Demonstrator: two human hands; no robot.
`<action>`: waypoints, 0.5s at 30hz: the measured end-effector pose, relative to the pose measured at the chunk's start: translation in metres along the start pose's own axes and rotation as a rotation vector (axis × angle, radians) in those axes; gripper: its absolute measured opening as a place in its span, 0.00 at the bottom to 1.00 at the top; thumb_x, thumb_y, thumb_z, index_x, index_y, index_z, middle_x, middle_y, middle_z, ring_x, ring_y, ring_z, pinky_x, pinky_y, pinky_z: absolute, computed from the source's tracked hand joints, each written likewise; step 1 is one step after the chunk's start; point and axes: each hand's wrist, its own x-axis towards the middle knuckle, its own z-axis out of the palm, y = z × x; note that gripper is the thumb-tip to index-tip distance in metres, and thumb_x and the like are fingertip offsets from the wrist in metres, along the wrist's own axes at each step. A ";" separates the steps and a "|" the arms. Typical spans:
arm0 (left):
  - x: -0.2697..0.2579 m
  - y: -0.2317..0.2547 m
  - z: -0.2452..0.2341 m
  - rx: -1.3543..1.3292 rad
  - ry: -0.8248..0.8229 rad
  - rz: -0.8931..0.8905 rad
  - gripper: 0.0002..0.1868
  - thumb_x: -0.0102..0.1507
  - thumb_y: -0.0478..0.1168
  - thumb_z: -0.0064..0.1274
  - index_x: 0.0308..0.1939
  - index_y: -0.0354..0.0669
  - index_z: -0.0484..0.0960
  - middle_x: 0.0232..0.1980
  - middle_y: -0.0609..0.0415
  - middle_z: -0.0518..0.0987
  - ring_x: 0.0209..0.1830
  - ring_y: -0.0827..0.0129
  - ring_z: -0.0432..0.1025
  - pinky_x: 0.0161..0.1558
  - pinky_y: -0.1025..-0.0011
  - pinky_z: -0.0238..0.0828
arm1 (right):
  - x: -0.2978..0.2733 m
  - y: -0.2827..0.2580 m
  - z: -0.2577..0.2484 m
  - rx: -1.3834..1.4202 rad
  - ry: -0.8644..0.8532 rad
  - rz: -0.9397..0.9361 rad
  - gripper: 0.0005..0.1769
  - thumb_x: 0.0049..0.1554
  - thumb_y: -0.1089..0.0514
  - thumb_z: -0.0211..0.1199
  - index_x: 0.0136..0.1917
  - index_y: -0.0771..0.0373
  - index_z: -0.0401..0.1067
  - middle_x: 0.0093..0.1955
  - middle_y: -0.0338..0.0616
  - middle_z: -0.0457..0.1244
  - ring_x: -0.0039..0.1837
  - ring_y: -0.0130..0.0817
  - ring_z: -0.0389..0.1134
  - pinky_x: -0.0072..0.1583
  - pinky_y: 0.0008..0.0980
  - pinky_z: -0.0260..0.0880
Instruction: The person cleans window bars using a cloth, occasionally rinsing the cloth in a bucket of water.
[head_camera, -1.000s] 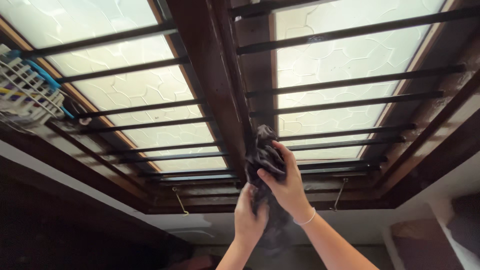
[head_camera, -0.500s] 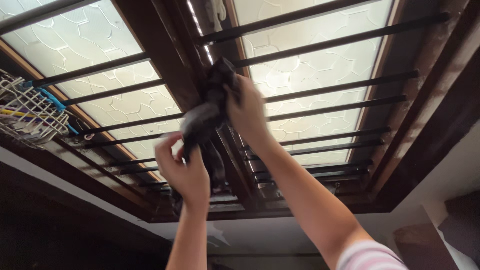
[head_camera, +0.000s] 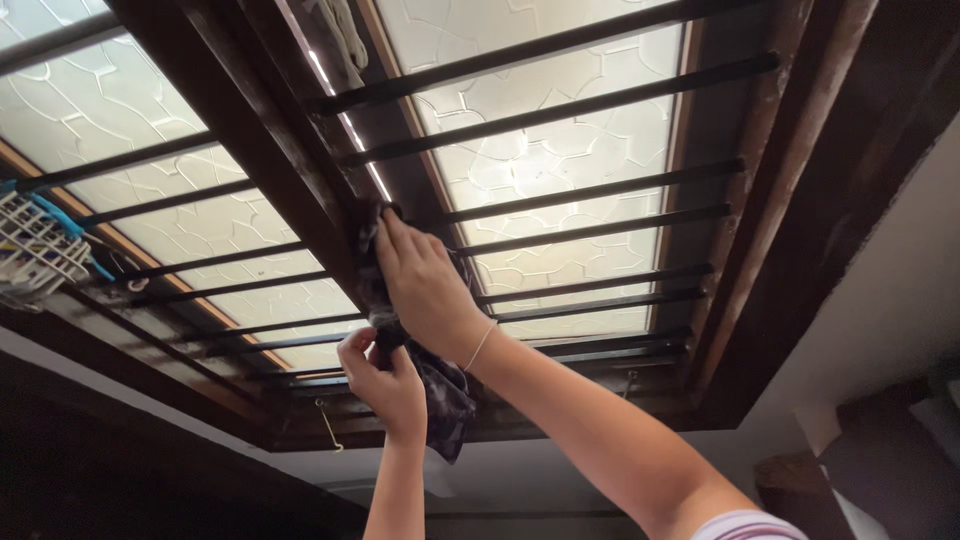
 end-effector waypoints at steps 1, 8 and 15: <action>-0.005 -0.001 0.000 0.011 -0.011 -0.024 0.12 0.63 0.25 0.53 0.49 0.28 0.70 0.49 0.46 0.71 0.47 0.64 0.73 0.47 0.69 0.79 | -0.008 -0.003 0.000 -0.022 -0.003 -0.011 0.33 0.57 0.67 0.52 0.74 0.84 0.56 0.76 0.73 0.54 0.71 0.56 0.61 0.72 0.46 0.60; -0.012 0.011 -0.016 -0.050 -0.038 -0.082 0.10 0.64 0.25 0.50 0.49 0.30 0.74 0.52 0.47 0.74 0.53 0.64 0.74 0.49 0.70 0.79 | -0.029 -0.011 -0.027 0.327 -0.009 0.209 0.35 0.45 0.71 0.61 0.68 0.71 0.65 0.66 0.61 0.61 0.67 0.58 0.63 0.70 0.48 0.62; 0.080 0.071 -0.022 -0.115 0.114 0.215 0.09 0.69 0.30 0.52 0.52 0.31 0.73 0.52 0.49 0.72 0.50 0.67 0.72 0.51 0.71 0.76 | 0.091 0.005 -0.037 0.146 0.272 0.232 0.21 0.58 0.57 0.68 0.60 0.69 0.68 0.56 0.55 0.65 0.59 0.56 0.66 0.63 0.50 0.64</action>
